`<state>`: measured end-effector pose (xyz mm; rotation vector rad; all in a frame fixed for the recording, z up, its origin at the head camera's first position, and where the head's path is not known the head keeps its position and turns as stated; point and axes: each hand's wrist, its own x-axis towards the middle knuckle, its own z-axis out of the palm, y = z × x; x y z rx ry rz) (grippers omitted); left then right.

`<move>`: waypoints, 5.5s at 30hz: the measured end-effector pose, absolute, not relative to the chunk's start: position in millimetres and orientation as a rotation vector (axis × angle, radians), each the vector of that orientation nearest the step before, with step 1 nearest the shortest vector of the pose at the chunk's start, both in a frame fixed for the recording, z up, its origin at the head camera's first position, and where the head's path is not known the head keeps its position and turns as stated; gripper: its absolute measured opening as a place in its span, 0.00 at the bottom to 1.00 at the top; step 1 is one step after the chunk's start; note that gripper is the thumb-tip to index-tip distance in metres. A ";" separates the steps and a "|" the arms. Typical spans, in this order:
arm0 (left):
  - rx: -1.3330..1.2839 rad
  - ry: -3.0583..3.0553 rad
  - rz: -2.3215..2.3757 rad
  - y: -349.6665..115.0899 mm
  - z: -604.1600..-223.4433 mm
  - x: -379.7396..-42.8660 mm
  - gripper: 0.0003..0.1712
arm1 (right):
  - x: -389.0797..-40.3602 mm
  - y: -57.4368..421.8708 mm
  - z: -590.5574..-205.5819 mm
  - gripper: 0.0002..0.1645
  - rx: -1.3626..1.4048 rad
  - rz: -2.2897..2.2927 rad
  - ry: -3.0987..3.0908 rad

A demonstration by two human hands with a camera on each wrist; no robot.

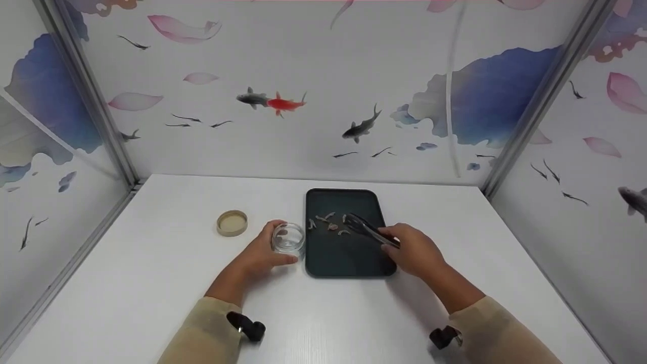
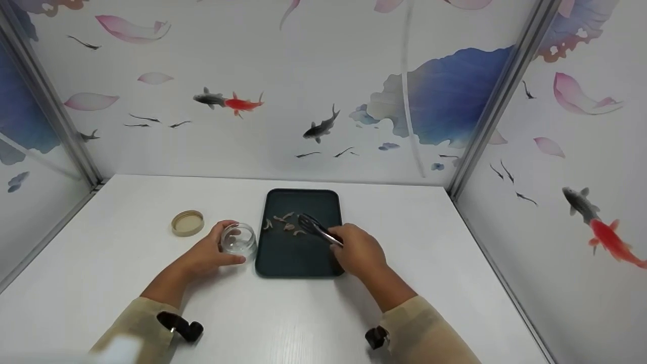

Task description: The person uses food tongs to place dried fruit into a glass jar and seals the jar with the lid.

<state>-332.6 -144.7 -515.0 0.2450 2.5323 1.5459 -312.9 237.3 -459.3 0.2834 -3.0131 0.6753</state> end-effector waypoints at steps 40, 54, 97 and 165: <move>0.237 2.578 1.503 -144.9 -516.3 -333.5 0.59 | -297.2 135.2 -443.5 0.28 0.576 0.750 -2.913; 0.213 2.572 1.487 -146.5 -518.5 -333.7 0.57 | -298.0 140.3 -445.4 0.36 0.537 0.760 -2.930; 0.291 2.526 1.563 -146.6 -519.1 -334.8 0.60 | -352.9 227.4 -461.3 0.43 0.182 0.772 -3.022; 0.260 2.501 1.547 -146.9 -518.8 -335.6 0.59 | -356.6 241.2 -478.3 0.24 0.090 0.795 -3.020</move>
